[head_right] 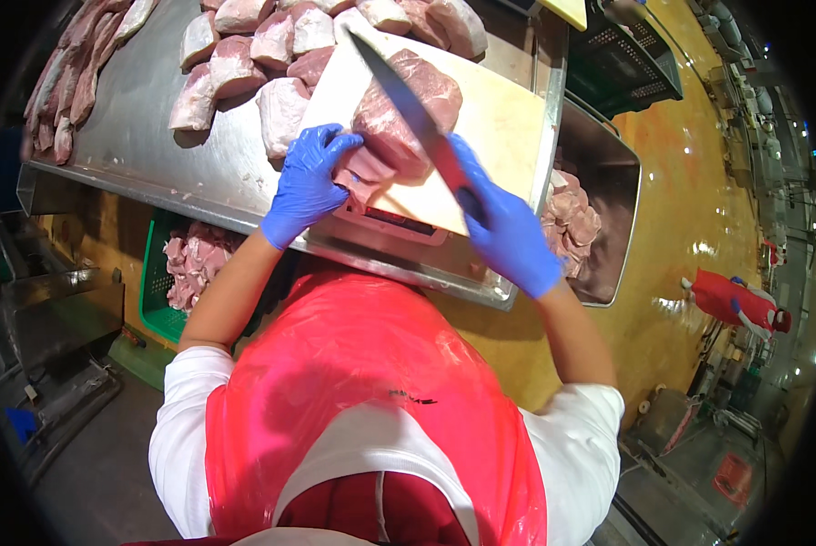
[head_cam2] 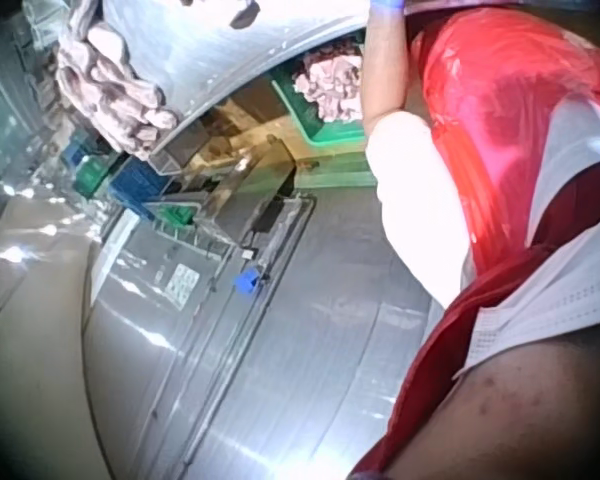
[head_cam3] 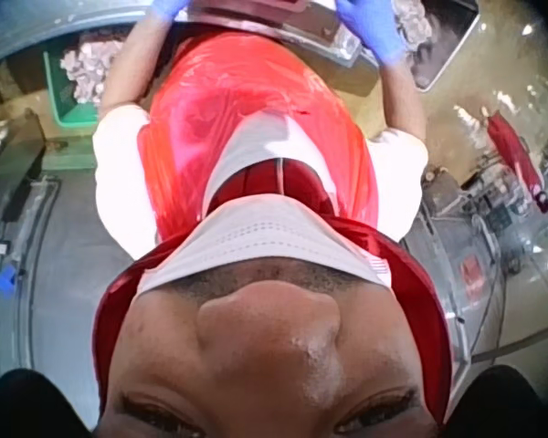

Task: The person cuts large pieces of raw meat into smaller portions using a knife on a cutting board. They trim fat and place the cut pieces into a green basket. The person occasionally sharpens the knife with a honing steel.

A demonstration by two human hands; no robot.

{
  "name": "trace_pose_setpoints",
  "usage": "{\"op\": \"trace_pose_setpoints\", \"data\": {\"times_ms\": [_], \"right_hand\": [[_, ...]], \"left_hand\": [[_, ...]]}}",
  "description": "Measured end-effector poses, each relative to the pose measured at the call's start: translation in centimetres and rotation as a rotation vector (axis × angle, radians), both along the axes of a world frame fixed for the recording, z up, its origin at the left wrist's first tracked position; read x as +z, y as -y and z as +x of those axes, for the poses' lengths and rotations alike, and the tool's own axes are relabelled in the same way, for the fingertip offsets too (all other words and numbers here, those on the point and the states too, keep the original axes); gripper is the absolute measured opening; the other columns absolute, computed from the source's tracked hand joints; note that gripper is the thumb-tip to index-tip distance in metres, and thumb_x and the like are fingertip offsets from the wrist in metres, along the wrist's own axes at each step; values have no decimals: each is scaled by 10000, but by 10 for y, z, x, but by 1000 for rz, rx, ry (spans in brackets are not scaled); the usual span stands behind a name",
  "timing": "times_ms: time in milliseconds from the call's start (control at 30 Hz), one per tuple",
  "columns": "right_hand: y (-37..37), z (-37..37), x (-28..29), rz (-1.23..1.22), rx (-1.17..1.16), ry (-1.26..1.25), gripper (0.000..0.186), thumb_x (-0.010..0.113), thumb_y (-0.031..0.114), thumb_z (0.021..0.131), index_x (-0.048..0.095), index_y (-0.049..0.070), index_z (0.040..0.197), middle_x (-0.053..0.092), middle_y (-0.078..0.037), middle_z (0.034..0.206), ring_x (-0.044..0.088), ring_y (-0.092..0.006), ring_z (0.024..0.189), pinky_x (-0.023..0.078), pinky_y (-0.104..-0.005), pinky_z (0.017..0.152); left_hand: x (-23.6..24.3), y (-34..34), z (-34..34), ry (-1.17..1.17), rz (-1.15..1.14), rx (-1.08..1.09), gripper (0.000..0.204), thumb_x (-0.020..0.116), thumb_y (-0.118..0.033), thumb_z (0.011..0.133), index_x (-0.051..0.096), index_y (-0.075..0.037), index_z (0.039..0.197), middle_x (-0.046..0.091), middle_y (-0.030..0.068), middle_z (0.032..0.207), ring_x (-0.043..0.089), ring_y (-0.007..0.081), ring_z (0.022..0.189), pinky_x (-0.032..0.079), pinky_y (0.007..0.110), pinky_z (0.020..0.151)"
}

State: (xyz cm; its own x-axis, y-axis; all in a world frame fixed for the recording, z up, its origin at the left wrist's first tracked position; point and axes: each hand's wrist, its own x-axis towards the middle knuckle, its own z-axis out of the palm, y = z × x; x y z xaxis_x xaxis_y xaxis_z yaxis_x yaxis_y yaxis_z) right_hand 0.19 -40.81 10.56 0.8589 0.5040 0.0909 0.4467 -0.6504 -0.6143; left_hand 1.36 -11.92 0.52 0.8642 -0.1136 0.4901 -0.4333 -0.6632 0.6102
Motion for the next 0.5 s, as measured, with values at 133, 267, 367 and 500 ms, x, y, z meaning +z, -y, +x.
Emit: {"op": "trace_pose_setpoints", "data": {"times_ms": [133, 267, 367, 500], "right_hand": [[-85, 48, -35, -67, 62, -48, 763, 557, 141, 937, 197, 232, 1604, 663, -279, 846, 652, -464, 747, 524, -524, 707], [-102, 60, -43, -121, 161, 13, 774, 542, 107, 925, 191, 216, 1606, 667, -276, 853, 660, -463, 763, 525, -523, 707], [-47, 34, -15, -394, 235, -170, 814, 542, 66, 893, 192, 234, 1609, 674, -260, 849, 669, -446, 761, 529, -512, 694], [-8, 15, 7, -559, 219, -175, 890, 544, 8, 837, 202, 288, 1609, 679, -233, 834, 677, -414, 737, 537, -491, 668]], "left_hand": [[-19, -1, 7, 38, 67, -14, 484, 672, 18, 581, 621, -78, 1053, 588, 120, 995, 570, 338, 960, 481, 424, 845], [-30, -9, 12, 55, 104, 5, 346, 694, -33, 600, 568, -82, 918, 550, 115, 886, 543, 346, 861, 464, 432, 773], [-27, -16, 13, 61, 151, -25, 311, 695, -55, 621, 562, -78, 901, 538, 126, 855, 539, 351, 839, 463, 432, 751], [-10, -14, 9, 100, 118, -8, 255, 720, -99, 656, 571, -81, 862, 544, 111, 829, 553, 342, 807, 477, 429, 726]]}}
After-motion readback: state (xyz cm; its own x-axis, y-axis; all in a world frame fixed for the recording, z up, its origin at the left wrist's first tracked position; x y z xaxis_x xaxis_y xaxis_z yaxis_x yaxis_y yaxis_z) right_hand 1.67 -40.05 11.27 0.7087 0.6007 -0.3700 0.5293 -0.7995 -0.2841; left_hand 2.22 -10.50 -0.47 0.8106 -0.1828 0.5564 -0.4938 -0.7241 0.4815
